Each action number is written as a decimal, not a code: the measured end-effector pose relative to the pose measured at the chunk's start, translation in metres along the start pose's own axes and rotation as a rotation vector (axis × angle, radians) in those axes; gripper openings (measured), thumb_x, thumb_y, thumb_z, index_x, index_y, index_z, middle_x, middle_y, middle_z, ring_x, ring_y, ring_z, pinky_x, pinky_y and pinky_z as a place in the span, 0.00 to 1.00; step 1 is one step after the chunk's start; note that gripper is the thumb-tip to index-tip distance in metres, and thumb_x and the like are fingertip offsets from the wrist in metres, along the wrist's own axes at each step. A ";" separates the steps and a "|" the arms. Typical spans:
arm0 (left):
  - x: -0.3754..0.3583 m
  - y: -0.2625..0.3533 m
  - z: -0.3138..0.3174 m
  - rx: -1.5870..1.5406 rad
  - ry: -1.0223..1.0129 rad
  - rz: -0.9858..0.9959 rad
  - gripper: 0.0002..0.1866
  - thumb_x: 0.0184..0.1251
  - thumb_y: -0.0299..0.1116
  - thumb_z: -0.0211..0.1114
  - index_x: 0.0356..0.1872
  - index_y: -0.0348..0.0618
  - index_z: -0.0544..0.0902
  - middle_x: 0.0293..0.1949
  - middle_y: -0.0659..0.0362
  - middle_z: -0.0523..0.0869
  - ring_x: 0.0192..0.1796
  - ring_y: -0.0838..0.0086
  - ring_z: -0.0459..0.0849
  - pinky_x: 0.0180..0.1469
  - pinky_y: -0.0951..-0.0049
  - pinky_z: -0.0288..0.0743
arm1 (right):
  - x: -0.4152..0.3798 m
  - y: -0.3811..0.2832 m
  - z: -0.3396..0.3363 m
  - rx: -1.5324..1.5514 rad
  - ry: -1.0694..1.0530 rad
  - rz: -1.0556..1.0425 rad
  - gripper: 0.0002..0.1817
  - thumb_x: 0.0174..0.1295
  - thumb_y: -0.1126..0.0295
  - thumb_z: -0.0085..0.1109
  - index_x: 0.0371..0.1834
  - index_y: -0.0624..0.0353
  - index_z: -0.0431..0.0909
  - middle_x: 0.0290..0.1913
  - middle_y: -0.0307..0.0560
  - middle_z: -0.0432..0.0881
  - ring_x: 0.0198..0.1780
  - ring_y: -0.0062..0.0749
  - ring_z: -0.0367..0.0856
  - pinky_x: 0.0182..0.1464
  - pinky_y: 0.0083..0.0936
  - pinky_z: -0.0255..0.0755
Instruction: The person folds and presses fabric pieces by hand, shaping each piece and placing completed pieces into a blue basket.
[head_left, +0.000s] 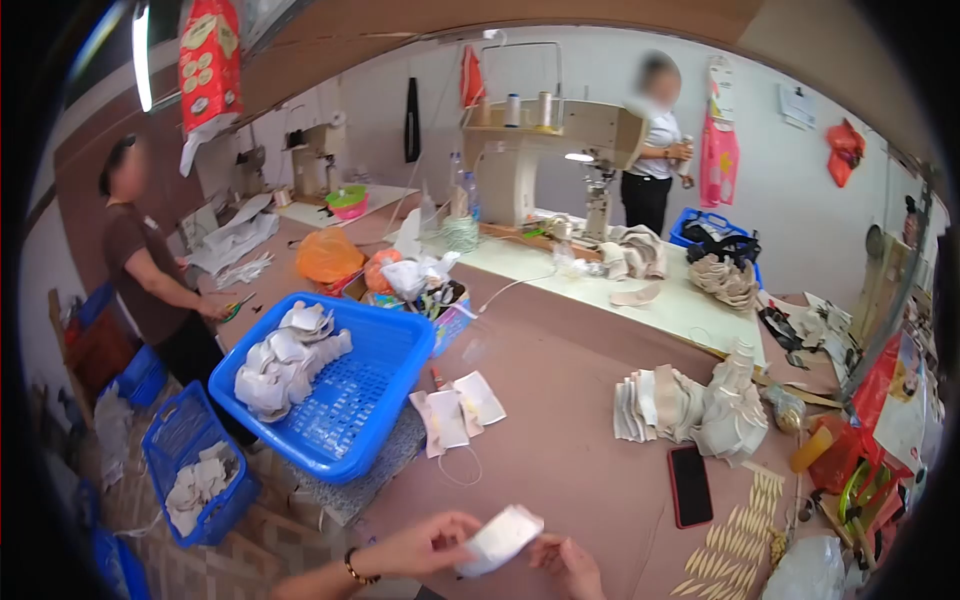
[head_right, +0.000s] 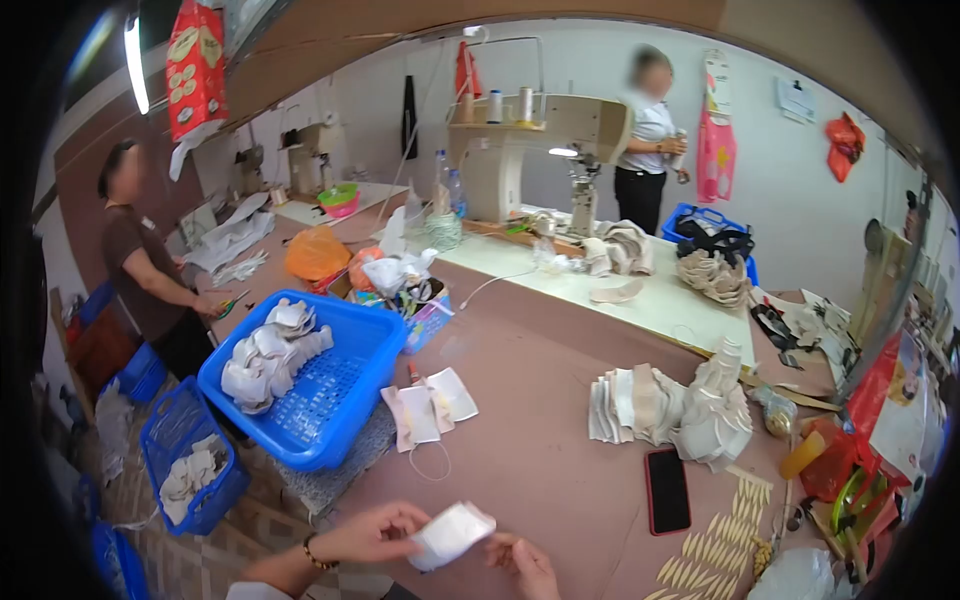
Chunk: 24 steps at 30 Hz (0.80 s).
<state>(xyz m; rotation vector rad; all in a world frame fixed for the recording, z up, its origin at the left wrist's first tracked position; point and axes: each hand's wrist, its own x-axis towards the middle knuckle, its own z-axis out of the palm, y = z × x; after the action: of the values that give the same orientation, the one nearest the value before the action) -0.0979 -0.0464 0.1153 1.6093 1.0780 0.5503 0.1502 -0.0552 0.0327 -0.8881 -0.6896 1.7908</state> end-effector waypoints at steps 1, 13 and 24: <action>0.000 -0.007 -0.012 -0.117 0.156 0.101 0.22 0.63 0.26 0.65 0.57 0.41 0.69 0.34 0.66 0.81 0.35 0.87 0.77 0.37 0.83 0.71 | -0.001 -0.004 0.005 0.019 -0.019 -0.039 0.18 0.72 0.57 0.47 0.46 0.61 0.79 0.36 0.35 0.79 0.36 0.19 0.75 0.43 0.18 0.70; 0.062 -0.084 -0.349 -0.129 1.508 0.419 0.16 0.67 0.25 0.58 0.53 0.38 0.68 0.32 0.57 0.80 0.25 0.78 0.78 0.25 0.80 0.76 | 0.020 0.021 -0.019 -0.018 0.053 0.123 0.12 0.68 0.65 0.55 0.45 0.62 0.78 0.37 0.39 0.80 0.38 0.21 0.76 0.43 0.18 0.72; 0.037 -0.050 -0.319 0.716 1.261 -0.527 0.22 0.58 0.31 0.66 0.51 0.33 0.71 0.42 0.44 0.79 0.44 0.57 0.83 0.42 0.62 0.80 | 0.014 0.012 -0.005 -0.089 0.094 0.100 0.11 0.68 0.66 0.55 0.43 0.63 0.78 0.38 0.39 0.79 0.39 0.21 0.76 0.43 0.18 0.72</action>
<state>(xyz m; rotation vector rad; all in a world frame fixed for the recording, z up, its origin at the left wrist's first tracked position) -0.3524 0.1498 0.1650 1.3455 2.7841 0.8904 0.1450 -0.0458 0.0169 -1.0762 -0.6785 1.8045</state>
